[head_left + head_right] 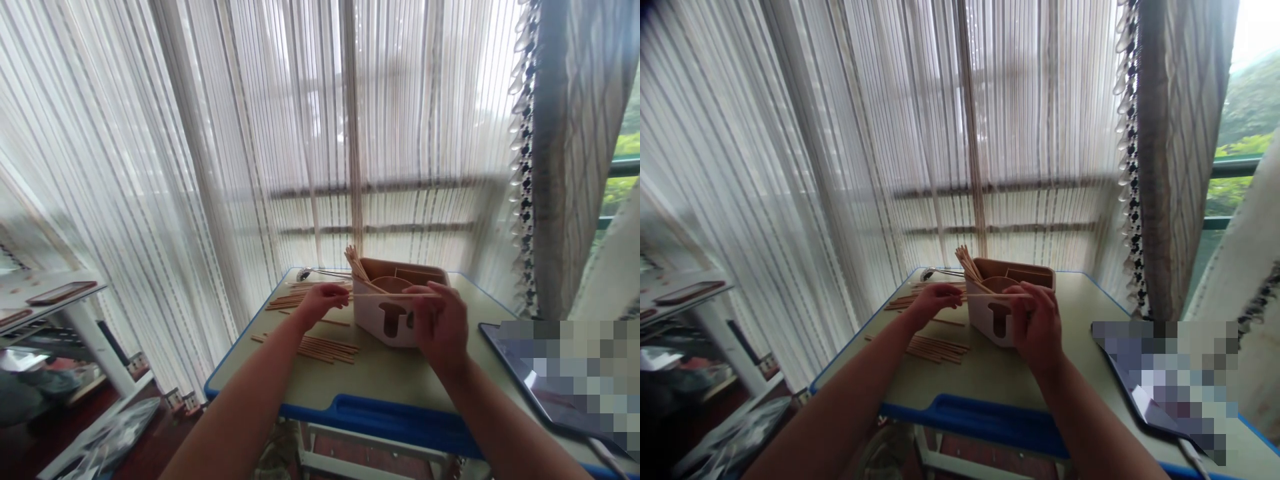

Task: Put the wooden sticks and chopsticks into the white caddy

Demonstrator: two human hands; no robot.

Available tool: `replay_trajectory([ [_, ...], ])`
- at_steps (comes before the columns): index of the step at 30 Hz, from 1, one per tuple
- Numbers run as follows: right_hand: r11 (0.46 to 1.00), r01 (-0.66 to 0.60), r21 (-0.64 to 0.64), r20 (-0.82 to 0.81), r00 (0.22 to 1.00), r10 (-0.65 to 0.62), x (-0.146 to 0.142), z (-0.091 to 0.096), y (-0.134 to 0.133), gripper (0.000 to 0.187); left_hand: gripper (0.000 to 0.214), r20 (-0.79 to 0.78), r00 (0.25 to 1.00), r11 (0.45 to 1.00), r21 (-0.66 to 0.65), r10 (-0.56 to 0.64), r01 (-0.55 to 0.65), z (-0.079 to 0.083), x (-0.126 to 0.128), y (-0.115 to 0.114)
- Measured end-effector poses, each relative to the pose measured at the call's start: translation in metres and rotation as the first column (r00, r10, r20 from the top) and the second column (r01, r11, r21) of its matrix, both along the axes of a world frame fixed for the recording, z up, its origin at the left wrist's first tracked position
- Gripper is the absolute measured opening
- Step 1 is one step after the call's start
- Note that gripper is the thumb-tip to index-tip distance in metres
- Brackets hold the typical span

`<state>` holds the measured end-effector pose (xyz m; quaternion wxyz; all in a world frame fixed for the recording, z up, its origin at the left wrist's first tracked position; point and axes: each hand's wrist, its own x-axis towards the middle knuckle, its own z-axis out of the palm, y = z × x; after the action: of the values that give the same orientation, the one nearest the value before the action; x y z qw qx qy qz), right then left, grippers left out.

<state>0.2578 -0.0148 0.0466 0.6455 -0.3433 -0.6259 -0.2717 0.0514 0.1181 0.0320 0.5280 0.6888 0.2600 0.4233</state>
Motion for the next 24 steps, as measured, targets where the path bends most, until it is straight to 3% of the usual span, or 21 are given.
replay_trajectory([
  [2, 0.996, -0.038, 0.080, -0.128, 0.991, 0.048, 0.002, 0.006, 0.001, 0.039, 0.038, 0.004, 1.000, 1.000, -0.016, 0.023, -0.023, -0.004, 0.001, 0.005],
  [5, 0.976, 0.034, 0.217, -0.304, 0.952, 0.035, 0.012, 0.017, 0.006, 0.032, 0.038, -0.038, 0.998, 0.998, -0.004, 0.057, -0.057, -0.010, 0.001, 0.013],
  [10, 0.956, 0.174, 0.236, -0.424, 0.904, -0.059, 0.026, 0.022, 0.016, 0.028, 0.034, -0.137, 0.987, 0.996, 0.041, 0.080, -0.075, -0.016, 0.002, 0.020],
  [18, 0.968, 0.249, -0.037, -0.222, 0.942, -0.251, 0.015, 0.007, 0.023, 0.062, 0.033, -0.237, 0.964, 0.990, 0.099, 0.119, -0.098, -0.018, 0.003, 0.021],
  [24, 0.961, 0.268, -0.075, -0.081, 0.959, -0.273, 0.013, 0.005, 0.023, 0.069, 0.031, -0.297, 0.944, 0.982, 0.157, 0.146, -0.103, -0.024, 0.000, 0.024],
])
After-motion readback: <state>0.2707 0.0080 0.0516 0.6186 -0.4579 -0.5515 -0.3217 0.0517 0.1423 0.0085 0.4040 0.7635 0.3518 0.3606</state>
